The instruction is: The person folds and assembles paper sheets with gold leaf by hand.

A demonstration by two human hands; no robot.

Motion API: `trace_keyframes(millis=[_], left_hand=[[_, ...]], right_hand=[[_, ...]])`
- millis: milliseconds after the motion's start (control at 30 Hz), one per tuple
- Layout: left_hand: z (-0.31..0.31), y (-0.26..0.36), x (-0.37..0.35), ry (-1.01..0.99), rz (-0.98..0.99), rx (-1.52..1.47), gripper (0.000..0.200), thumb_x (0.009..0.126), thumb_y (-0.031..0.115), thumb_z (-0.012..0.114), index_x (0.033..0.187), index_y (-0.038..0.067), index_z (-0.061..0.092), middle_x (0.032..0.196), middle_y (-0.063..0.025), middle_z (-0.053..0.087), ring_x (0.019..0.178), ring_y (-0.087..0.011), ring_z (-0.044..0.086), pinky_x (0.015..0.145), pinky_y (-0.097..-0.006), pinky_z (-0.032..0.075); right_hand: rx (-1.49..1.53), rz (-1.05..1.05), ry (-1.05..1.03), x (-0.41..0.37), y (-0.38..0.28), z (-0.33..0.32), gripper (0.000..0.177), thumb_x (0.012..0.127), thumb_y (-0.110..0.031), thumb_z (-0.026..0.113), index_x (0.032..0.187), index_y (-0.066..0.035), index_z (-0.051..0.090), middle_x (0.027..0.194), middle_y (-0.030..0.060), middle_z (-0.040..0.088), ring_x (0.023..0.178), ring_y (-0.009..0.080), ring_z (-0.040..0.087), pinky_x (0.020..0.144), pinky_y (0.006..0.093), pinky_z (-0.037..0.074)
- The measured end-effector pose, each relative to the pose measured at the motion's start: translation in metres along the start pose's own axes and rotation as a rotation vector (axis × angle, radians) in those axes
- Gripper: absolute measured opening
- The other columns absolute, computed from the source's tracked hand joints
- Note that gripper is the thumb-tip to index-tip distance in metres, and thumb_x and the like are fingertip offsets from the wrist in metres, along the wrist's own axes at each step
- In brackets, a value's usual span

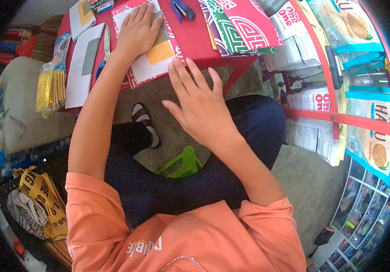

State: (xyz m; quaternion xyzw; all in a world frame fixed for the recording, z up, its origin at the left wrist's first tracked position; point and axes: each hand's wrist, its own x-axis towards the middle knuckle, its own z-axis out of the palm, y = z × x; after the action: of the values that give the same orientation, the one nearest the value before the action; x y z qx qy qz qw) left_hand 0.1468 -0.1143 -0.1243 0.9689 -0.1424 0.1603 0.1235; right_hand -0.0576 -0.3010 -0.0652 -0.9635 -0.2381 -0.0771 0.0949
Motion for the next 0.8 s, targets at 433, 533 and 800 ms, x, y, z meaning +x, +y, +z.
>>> trace_keyframes(millis=[433, 533, 800], left_hand=[[0.025, -0.015, 0.005, 0.201, 0.144, 0.096, 0.063, 0.107, 0.046, 0.039, 0.153, 0.003, 0.043, 0.159, -0.0229, 0.041, 0.149, -0.0376, 0.038, 0.121, -0.0520, 0.028], [0.026, -0.018, 0.010, 0.098, 0.093, 0.084, 0.076, 0.106, 0.055, 0.035, 0.156, -0.003, 0.037, 0.163, -0.0215, 0.037, 0.153, -0.0343, 0.031, 0.126, -0.0489, 0.019], [-0.096, 0.011, -0.001, 0.119, 0.068, -0.508, 0.065, 0.106, 0.033, 0.049, 0.156, -0.004, 0.033, 0.157, -0.0292, 0.040, 0.151, -0.0415, 0.031, 0.124, -0.0483, 0.024]], right_hand=[[0.093, 0.026, -0.124, -0.035, -0.006, -0.012, 0.077, 0.097, -0.036, 0.065, 0.160, -0.006, 0.031, 0.163, 0.0140, 0.035, 0.147, 0.0316, 0.036, 0.119, 0.0506, 0.026], [0.096, 0.030, -0.126, -0.040, -0.008, -0.018, 0.076, 0.096, -0.034, 0.066, 0.160, -0.009, 0.032, 0.163, 0.0157, 0.035, 0.146, 0.0323, 0.037, 0.119, 0.0501, 0.026], [0.124, 0.049, -0.123, -0.046, -0.008, -0.031, 0.068, 0.097, -0.031, 0.066, 0.156, -0.010, 0.040, 0.161, 0.0189, 0.037, 0.145, 0.0323, 0.039, 0.117, 0.0489, 0.028]])
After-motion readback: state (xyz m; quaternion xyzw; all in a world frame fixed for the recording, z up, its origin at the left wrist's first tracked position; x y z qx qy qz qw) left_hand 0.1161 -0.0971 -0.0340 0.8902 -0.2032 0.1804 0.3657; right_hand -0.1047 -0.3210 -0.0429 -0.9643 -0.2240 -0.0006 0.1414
